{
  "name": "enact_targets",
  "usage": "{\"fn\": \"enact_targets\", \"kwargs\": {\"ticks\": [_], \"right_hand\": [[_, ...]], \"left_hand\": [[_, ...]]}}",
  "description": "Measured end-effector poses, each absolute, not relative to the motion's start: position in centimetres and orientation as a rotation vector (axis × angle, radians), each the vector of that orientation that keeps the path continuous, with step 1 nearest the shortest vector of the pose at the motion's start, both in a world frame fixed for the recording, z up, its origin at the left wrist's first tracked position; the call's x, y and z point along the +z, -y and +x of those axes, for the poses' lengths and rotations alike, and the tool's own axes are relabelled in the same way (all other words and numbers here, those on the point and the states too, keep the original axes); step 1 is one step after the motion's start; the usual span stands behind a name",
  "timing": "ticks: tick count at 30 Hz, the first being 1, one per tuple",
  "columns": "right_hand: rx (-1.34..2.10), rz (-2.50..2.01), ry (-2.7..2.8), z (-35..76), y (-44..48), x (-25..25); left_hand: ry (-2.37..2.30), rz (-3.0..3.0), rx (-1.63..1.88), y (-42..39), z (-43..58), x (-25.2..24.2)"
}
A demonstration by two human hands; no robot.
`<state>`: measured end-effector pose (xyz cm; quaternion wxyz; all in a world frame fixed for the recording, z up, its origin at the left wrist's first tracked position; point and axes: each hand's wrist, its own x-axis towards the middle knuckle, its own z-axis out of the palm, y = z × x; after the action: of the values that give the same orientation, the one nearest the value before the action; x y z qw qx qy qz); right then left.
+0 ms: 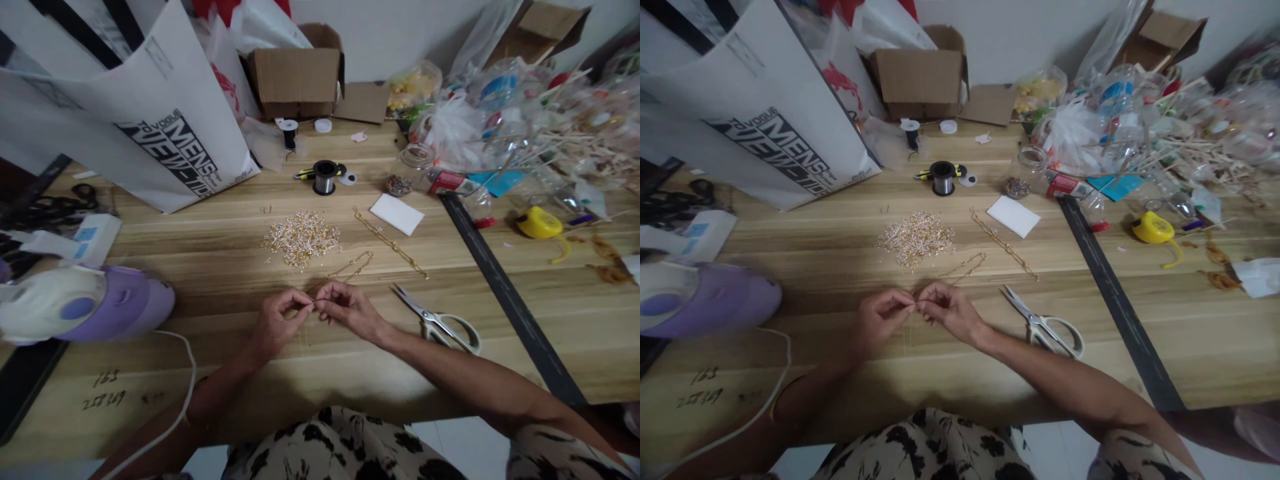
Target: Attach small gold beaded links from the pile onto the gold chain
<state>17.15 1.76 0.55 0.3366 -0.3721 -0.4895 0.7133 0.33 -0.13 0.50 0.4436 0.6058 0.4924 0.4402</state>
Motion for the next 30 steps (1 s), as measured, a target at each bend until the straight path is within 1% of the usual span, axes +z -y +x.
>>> {"fn": "enact_targets", "kwargs": {"ticks": [15,30], "right_hand": [[1.848,-0.944,1.303,17.26,-1.73,0.41],[1.889,-0.991,1.292,17.21,-1.78,0.63]], "left_hand": [[-1.321,1.524,0.945,0.11,0.05,0.38],[-1.287,1.535,0.992,0.07,0.07,0.43]]}}
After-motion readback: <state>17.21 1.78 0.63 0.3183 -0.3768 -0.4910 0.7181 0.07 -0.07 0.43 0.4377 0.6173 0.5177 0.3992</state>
